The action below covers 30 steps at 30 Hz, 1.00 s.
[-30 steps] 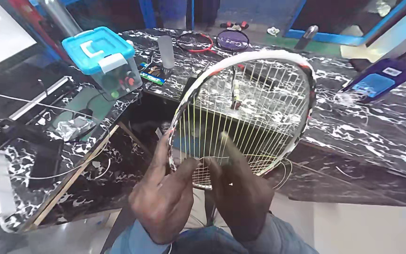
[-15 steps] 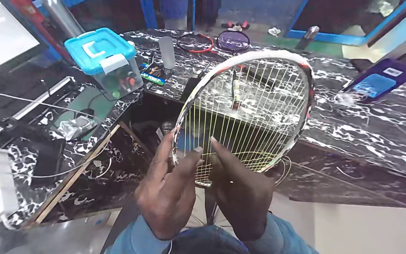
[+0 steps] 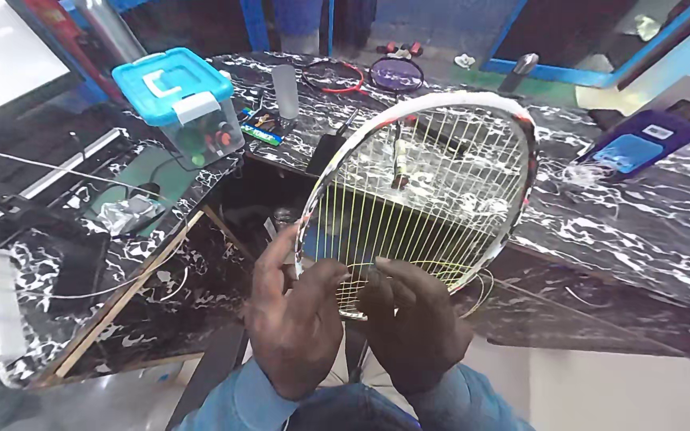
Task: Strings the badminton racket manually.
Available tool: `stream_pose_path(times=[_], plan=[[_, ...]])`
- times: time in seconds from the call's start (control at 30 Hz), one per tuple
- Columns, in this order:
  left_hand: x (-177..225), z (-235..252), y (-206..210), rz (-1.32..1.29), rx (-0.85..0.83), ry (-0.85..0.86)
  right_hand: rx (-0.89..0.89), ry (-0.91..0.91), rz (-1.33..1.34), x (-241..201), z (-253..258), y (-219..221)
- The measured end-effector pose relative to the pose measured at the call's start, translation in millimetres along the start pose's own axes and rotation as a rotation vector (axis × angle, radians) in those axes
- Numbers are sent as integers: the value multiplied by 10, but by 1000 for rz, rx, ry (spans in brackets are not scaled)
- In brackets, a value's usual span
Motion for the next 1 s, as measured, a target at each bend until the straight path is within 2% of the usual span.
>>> stream_pose_path(times=[0.13, 0.43, 0.8, 0.93, 1.0], plan=[[-4, -8, 6, -26, -17, 26, -41, 44, 72, 39, 22, -25], [-32, 6, 22, -12, -17, 10, -41, 62, 54, 24, 23, -35], [-37, -21, -28, -44, 6, 11, -166, 9, -163, -55, 101, 2], [-47, -16, -48, -37, 3, 20, -289, 162, -10, -28, 148, 78], [-61, -21, -65, -56, 13, 9, -290, 194, 39, -18, 174, 86]])
Point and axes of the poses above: each hand's wrist, its own z-axis towards the middle knuckle, its own y-axis out of the palm, x = y × z, the point moved 5 cm from there along z, towards the middle knuckle, and after that the axes turned 6 degrees about y, right-handed, at the moved point
